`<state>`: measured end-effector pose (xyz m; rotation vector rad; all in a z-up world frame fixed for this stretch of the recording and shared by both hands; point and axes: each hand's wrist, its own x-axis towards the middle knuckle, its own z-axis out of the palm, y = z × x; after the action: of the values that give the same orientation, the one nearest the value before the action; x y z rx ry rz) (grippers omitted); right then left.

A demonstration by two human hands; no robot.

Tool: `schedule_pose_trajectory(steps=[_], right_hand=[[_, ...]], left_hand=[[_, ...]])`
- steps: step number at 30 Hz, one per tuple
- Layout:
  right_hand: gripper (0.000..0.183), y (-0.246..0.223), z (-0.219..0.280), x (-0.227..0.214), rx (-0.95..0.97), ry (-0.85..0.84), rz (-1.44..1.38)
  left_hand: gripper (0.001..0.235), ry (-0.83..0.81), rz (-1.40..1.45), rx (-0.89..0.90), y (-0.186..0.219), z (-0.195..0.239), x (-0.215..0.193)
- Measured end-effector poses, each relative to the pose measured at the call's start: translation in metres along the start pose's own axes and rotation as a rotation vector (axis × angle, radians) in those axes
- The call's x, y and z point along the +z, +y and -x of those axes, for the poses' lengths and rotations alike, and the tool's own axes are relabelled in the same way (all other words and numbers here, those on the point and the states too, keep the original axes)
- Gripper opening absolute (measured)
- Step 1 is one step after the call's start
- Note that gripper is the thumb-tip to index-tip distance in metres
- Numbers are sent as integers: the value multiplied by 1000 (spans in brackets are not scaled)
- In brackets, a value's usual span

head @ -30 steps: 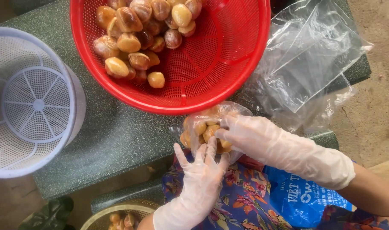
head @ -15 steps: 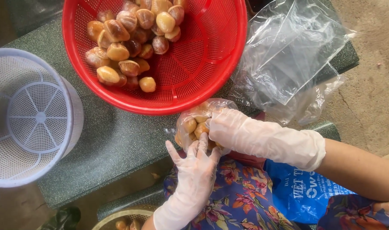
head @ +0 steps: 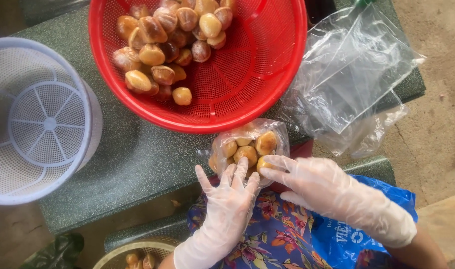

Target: The person is picking up small cakes from a red colander and placing them into individual plastic bags for packaging.

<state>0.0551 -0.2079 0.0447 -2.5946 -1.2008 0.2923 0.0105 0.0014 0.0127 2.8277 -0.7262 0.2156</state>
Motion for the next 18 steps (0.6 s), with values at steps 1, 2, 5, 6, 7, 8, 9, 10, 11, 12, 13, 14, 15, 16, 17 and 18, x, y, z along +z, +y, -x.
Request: schedule_pose_trajectory(steps=[1, 2, 5, 6, 7, 8, 9, 10, 11, 12, 13, 14, 15, 16, 17, 18], right_hand=[[56, -2, 3, 7, 108, -72, 51], [57, -4, 7, 14, 217, -143, 104], [50, -7, 6, 17, 154, -14, 181], [50, -6, 6, 16, 152, -15, 180], [45, -7, 6, 15, 146, 30, 143], [41, -7, 6, 15, 141, 74, 106], [41, -11, 2, 12, 141, 75, 104], [41, -16, -1, 9, 113, 128, 208], [43, -20, -5, 7, 84, 181, 314], [43, -23, -9, 7, 84, 181, 313], [46, -25, -13, 7, 78, 156, 298], [50, -27, -17, 6, 72, 131, 282], [50, -27, -18, 10, 72, 132, 282], [50, -26, -20, 13, 89, 167, 328], [51, -26, -21, 17, 104, 200, 374], [51, -26, -22, 16, 102, 200, 374]], left_hand=[[28, 16, 7, 27, -2, -1, -3], [27, 33, 13, 54, -4, -1, -5], [22, 220, 138, 71, -14, -9, -20], [22, 220, 137, 69, -16, -7, -22], [26, 269, 171, 28, -19, -5, -24], [35, 318, 204, -13, -22, -4, -26], [35, 316, 204, -12, -23, -3, -26], [32, 316, 219, -74, -24, -3, -27], [31, 317, 234, -137, -25, -2, -27], [31, 316, 234, -137, -24, -2, -24], [31, 306, 249, -152, -23, -3, -21], [31, 296, 264, -166, -23, -3, -18], [31, 297, 263, -166, -21, -4, -17], [32, 328, 254, -153, -19, -5, -17], [33, 360, 245, -141, -16, -5, -16], [33, 361, 244, -143, -16, -4, -15]])
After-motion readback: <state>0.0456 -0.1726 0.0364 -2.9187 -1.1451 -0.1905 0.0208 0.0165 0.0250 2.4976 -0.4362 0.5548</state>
